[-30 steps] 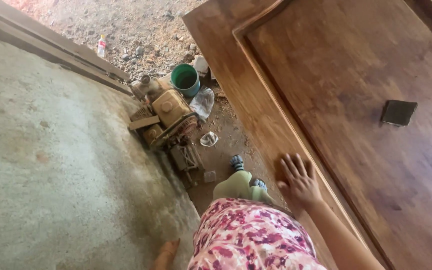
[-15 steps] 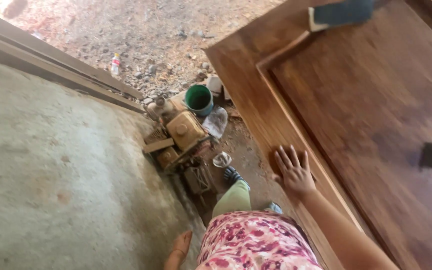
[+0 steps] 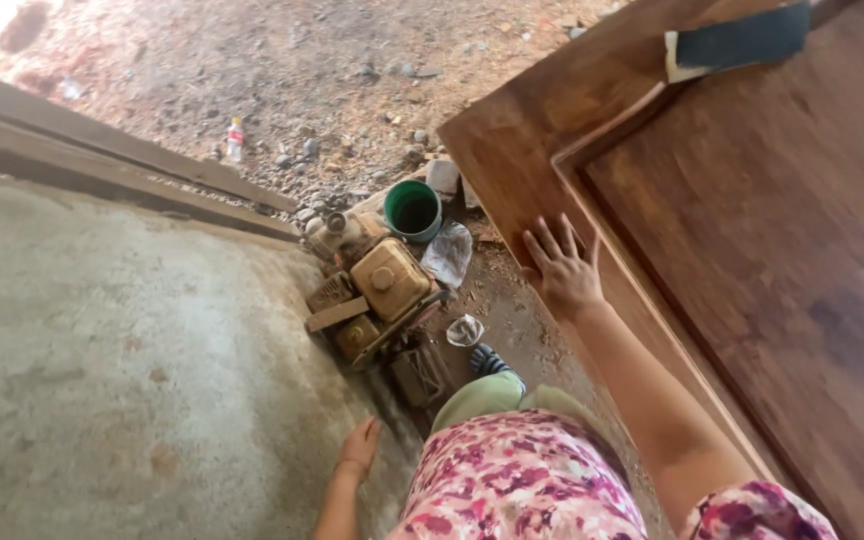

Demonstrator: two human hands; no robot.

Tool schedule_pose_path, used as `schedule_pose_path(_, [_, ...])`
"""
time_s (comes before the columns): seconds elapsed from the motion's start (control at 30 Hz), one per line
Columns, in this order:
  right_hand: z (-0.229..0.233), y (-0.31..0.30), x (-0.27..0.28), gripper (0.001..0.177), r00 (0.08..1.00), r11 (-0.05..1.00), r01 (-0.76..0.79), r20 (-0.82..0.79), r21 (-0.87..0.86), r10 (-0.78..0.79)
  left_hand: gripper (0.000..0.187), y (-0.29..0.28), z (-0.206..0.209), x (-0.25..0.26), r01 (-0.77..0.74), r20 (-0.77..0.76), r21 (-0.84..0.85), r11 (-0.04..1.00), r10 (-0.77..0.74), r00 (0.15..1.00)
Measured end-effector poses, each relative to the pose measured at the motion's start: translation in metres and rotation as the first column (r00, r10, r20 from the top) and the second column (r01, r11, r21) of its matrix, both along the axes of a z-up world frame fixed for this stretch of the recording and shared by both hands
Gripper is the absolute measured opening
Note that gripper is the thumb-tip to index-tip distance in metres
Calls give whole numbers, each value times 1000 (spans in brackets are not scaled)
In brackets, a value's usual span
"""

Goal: Sanding a wooden door panel by hand using sandpaper.

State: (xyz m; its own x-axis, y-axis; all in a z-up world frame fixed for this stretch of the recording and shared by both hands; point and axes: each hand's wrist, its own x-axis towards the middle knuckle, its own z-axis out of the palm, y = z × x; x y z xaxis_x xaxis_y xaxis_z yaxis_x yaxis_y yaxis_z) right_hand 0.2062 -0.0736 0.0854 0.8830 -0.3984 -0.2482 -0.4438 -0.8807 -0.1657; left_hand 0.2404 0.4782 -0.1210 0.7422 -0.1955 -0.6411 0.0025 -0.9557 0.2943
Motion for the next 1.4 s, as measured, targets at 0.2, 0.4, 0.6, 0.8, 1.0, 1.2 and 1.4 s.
schedule_pose_path(0.2, [-23,-2,-83,66,997,998,68,-26,-3,-68,54,-56,44,20,10,-104,-68,998,-17,994])
schedule_pose_path(0.4, [-57,15,-259,76,953,999,31,303,-28,-21,55,-42,27,-19,7,-148,-39,999,-13,989])
schedule_pose_path(0.6, [-63,10,-260,79,941,996,6,338,-90,25,55,-2,-9,-64,28,-85,-67,997,-34,996])
schedule_pose_path(0.8, [-51,-33,-97,74,981,970,-191,-7,-153,192,59,-17,19,-95,-152,-180,35,988,156,971])
schedule_pose_path(1.0, [-60,-34,-36,81,993,993,-113,20,-44,114,60,-21,43,-119,-194,-109,-31,981,190,976])
schedule_pose_path(1.2, [-61,8,-194,80,981,989,-106,153,-105,122,60,36,13,-147,-288,-185,-75,955,271,945])
schedule_pose_path(1.4, [-59,36,-321,81,948,999,-49,316,23,39,58,63,-6,-162,-309,-214,48,950,312,926])
